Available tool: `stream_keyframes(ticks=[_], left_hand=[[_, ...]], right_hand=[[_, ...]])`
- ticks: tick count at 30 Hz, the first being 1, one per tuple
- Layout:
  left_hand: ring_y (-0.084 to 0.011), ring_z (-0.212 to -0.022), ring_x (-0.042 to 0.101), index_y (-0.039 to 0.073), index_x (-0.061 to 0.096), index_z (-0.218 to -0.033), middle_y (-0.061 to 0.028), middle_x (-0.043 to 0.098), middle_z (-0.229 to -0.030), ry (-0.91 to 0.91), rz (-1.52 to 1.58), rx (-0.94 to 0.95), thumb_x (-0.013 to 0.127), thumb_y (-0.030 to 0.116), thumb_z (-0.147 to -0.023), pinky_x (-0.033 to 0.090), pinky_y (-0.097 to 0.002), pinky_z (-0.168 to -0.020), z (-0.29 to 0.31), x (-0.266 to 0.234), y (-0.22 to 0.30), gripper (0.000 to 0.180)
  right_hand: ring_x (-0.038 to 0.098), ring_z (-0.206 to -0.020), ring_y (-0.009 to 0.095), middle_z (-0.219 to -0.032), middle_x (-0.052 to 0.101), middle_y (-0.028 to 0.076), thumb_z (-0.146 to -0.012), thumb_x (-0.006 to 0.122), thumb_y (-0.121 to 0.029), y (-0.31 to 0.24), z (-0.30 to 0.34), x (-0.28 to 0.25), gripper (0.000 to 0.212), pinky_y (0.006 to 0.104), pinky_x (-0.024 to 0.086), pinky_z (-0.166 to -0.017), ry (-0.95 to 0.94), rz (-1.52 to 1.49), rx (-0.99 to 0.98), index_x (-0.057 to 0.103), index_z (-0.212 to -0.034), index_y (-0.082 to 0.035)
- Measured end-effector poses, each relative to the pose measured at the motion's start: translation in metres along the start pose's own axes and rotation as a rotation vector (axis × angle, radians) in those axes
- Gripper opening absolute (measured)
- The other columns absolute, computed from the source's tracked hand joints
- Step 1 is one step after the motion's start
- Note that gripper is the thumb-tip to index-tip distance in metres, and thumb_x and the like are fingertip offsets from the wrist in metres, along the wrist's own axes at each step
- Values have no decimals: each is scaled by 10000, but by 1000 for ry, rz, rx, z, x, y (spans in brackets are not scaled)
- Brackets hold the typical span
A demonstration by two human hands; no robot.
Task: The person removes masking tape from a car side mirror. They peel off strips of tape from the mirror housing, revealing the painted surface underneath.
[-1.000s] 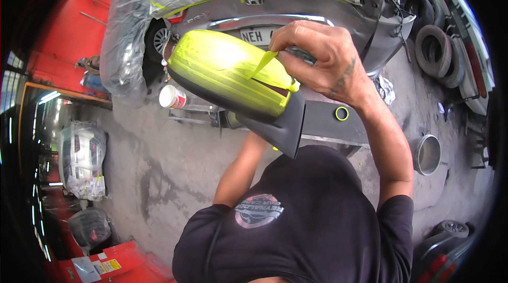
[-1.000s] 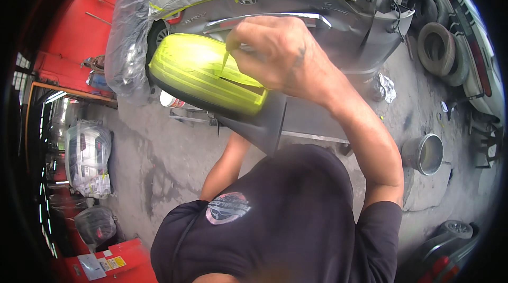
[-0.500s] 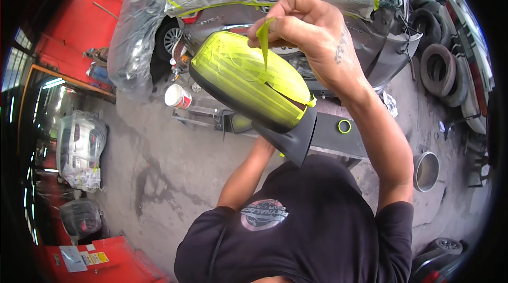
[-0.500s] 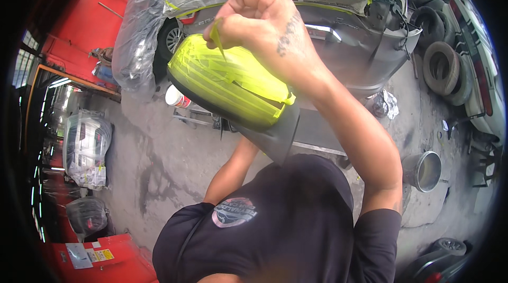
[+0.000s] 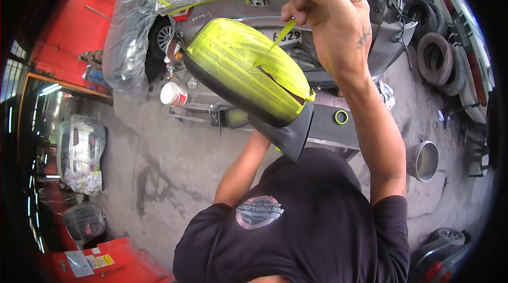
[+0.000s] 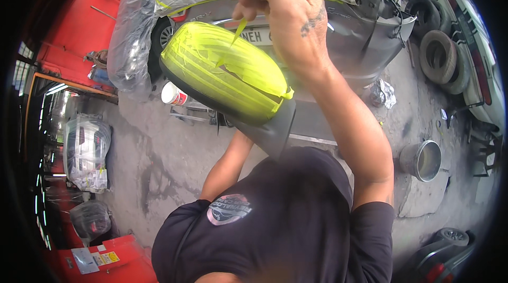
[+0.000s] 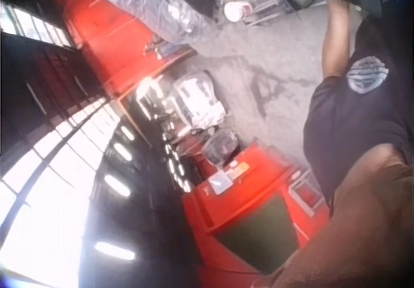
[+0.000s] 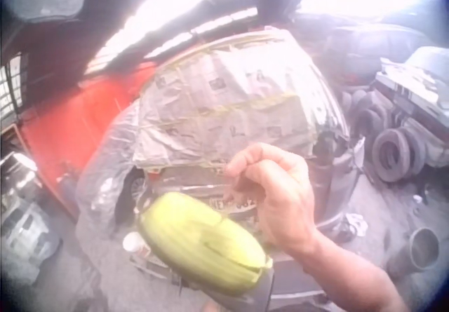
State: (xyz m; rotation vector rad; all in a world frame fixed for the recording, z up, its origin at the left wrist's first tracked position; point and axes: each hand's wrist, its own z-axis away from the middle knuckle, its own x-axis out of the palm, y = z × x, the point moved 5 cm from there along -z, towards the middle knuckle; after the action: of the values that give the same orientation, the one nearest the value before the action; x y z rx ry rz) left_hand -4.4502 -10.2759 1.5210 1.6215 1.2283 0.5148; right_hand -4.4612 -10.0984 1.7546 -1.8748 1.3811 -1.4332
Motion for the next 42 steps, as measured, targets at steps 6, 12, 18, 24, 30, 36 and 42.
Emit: stream_keyframes(ticks=[6,12,18,24,30,36,42], left_hand=[[-225,-1368,501,115,350,-1558,-74,459,-1546,-47,29,10,428,304,-1101,449,-396,-1128,-16,15,0,501],[-225,-1372,500,116,346,-1561,-74,456,-1551,-97,71,19,422,307,-1103,448,-397,-1130,-34,24,2,502],[-226,-1377,498,118,341,-1565,-74,453,-1557,-105,155,10,416,310,-1106,448,-398,-1132,-26,21,4,504],[-232,-1384,494,120,337,-1570,-76,446,-1564,-172,473,-121,420,322,-1105,448,-404,-1134,-18,33,-2,514],[-241,-1384,490,109,355,-1560,-88,462,-1548,-31,610,-149,426,306,-1102,446,-408,-1132,9,8,-28,503],[-213,-1283,550,8,429,-1478,-123,562,-1412,-109,448,-73,486,195,-1071,462,-359,-1077,-21,12,-24,452],[-214,-1336,497,12,447,-1475,-106,523,-1450,-80,-655,112,499,188,-1059,392,-369,-1135,-14,-1,-10,455]], right_hand=[[583,-637,135,-718,640,78,-867,478,-100,-41,-18,-2,238,244,456,-588,-62,106,-204,677,-866,32],[580,-666,122,-820,629,57,-959,454,-121,-84,-56,28,281,271,512,-669,-209,260,-441,685,-974,37],[611,-849,150,-916,631,91,-953,486,-115,-93,-90,34,246,309,548,-709,-24,237,-300,669,-987,47],[558,-774,151,-957,640,83,-901,563,-103,-125,-115,7,188,301,493,-657,63,340,-442,694,-979,9],[555,-603,165,-724,630,59,-860,593,-64,-88,-91,14,151,300,487,-578,-39,619,-507,713,-827,22],[601,-690,265,-730,566,132,-798,512,-127,3,13,-53,232,361,489,-658,-296,1033,-577,700,-838,3],[523,-711,234,-763,476,101,-819,618,-192,79,83,-83,300,365,426,-651,-197,960,-161,721,-999,25]])
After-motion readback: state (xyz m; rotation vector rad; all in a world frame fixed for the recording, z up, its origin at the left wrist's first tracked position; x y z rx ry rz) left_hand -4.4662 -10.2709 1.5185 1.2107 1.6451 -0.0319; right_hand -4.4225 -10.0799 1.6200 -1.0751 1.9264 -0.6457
